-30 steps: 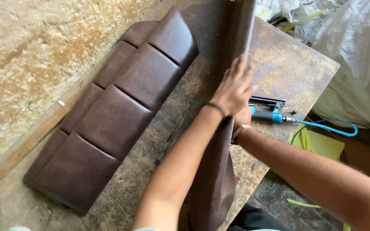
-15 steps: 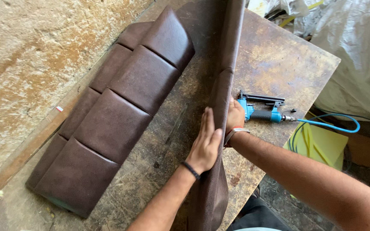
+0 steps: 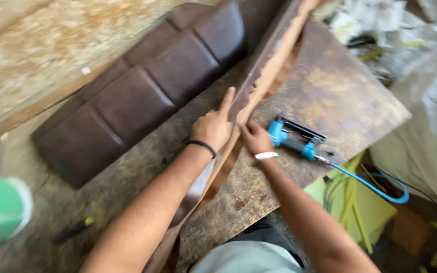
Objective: The person staples brown leather onto a long wooden furniture frame using a pneumatic staple gun. They repeatedly trim excess leather with shears, fold edges, and re-staple to secure the material along the frame's edges.
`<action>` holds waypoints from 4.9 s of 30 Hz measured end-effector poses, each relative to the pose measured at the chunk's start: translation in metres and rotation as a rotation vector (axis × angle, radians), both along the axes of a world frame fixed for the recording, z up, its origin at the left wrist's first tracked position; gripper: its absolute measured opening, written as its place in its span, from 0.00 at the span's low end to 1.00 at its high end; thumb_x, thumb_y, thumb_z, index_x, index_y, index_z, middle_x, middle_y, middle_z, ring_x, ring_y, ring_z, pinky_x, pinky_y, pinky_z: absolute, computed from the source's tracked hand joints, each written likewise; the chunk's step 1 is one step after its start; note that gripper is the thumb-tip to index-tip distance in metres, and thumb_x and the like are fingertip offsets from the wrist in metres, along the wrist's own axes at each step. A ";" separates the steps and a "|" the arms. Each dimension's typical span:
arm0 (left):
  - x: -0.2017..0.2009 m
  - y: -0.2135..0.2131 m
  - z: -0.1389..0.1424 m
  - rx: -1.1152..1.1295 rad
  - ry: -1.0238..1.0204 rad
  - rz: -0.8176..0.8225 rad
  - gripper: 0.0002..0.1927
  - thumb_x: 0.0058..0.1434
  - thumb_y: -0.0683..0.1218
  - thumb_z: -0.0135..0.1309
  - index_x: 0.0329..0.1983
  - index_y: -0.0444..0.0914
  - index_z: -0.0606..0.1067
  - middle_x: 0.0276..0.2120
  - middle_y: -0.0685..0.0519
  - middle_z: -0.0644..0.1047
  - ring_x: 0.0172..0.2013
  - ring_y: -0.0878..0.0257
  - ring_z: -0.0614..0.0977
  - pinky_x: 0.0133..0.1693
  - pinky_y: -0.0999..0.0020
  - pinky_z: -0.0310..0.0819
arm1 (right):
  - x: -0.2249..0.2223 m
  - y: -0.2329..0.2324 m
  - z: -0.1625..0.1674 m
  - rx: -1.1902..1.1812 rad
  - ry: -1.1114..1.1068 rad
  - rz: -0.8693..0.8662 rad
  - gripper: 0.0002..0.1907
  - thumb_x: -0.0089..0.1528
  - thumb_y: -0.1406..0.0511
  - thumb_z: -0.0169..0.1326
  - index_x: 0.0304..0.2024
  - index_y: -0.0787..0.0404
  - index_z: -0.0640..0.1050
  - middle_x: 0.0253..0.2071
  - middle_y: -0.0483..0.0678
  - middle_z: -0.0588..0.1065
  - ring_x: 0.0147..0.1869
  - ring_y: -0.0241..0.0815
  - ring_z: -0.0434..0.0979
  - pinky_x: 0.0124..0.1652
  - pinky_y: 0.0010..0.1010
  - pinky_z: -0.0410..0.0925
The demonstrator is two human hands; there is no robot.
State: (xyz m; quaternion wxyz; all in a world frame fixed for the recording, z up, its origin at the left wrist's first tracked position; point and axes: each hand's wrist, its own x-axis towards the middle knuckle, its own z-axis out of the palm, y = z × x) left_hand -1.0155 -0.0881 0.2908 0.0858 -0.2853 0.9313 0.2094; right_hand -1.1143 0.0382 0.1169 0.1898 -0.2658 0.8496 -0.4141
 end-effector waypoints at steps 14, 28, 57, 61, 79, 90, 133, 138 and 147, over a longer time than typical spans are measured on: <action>0.004 -0.016 -0.004 -0.171 -0.013 -0.057 0.50 0.64 0.46 0.58 0.77 0.69 0.41 0.44 0.37 0.75 0.39 0.45 0.84 0.43 0.51 0.82 | -0.094 0.074 0.027 0.274 -0.115 0.207 0.26 0.53 0.54 0.68 0.49 0.61 0.80 0.40 0.57 0.82 0.43 0.54 0.83 0.47 0.43 0.74; -0.001 -0.004 0.004 -0.223 -0.081 -0.045 0.48 0.69 0.36 0.47 0.79 0.69 0.40 0.44 0.36 0.74 0.37 0.47 0.85 0.41 0.53 0.84 | -0.071 0.040 0.120 -0.039 -0.160 0.225 0.21 0.54 0.58 0.65 0.46 0.63 0.82 0.37 0.52 0.83 0.37 0.42 0.86 0.41 0.34 0.78; 0.244 0.000 -0.024 0.717 0.114 0.205 0.55 0.50 0.65 0.63 0.77 0.46 0.51 0.66 0.43 0.70 0.65 0.52 0.72 0.64 0.54 0.66 | 0.064 0.053 -0.004 -0.179 -0.530 0.176 0.26 0.62 0.52 0.58 0.56 0.61 0.81 0.48 0.55 0.81 0.50 0.53 0.79 0.51 0.49 0.71; 0.270 0.015 -0.045 0.926 0.295 0.073 0.57 0.51 0.70 0.61 0.78 0.42 0.53 0.70 0.40 0.67 0.69 0.47 0.68 0.68 0.49 0.60 | 0.152 0.030 0.052 -0.586 -1.289 -0.087 0.25 0.66 0.48 0.48 0.48 0.61 0.78 0.43 0.51 0.81 0.48 0.48 0.82 0.53 0.42 0.73; 0.152 0.048 -0.089 0.495 0.595 -0.373 0.42 0.73 0.60 0.31 0.80 0.28 0.44 0.79 0.33 0.42 0.79 0.42 0.43 0.77 0.50 0.35 | 0.196 0.017 -0.038 -1.032 -0.865 -0.734 0.20 0.72 0.56 0.39 0.45 0.62 0.78 0.40 0.51 0.81 0.40 0.38 0.80 0.42 0.30 0.73; 0.201 0.017 -0.074 0.950 0.480 -0.121 0.39 0.73 0.55 0.38 0.80 0.38 0.37 0.79 0.38 0.43 0.77 0.45 0.45 0.72 0.53 0.42 | 0.201 -0.022 -0.002 -0.634 -0.291 -0.695 0.18 0.73 0.58 0.44 0.40 0.65 0.78 0.34 0.48 0.79 0.35 0.35 0.75 0.38 0.30 0.71; 0.166 0.047 0.020 -0.183 -0.022 -0.022 0.39 0.70 0.38 0.43 0.76 0.68 0.52 0.46 0.40 0.73 0.41 0.47 0.84 0.45 0.54 0.82 | 0.082 0.083 0.086 -0.071 -0.307 0.237 0.13 0.54 0.60 0.65 0.39 0.59 0.83 0.25 0.48 0.78 0.25 0.39 0.76 0.29 0.33 0.70; 0.164 0.045 0.015 -0.184 -0.126 -0.023 0.41 0.70 0.37 0.39 0.76 0.70 0.48 0.46 0.39 0.72 0.44 0.46 0.83 0.47 0.53 0.80 | 0.113 0.088 0.086 -0.126 -0.243 0.240 0.13 0.53 0.62 0.65 0.38 0.60 0.83 0.28 0.46 0.81 0.29 0.37 0.81 0.33 0.32 0.75; 0.168 0.033 0.000 -0.204 -0.127 -0.162 0.65 0.48 0.37 0.67 0.78 0.60 0.38 0.68 0.30 0.59 0.53 0.39 0.79 0.53 0.54 0.78 | 0.162 0.096 0.107 0.036 -0.293 0.254 0.12 0.55 0.61 0.65 0.36 0.63 0.83 0.26 0.49 0.81 0.28 0.38 0.81 0.32 0.34 0.75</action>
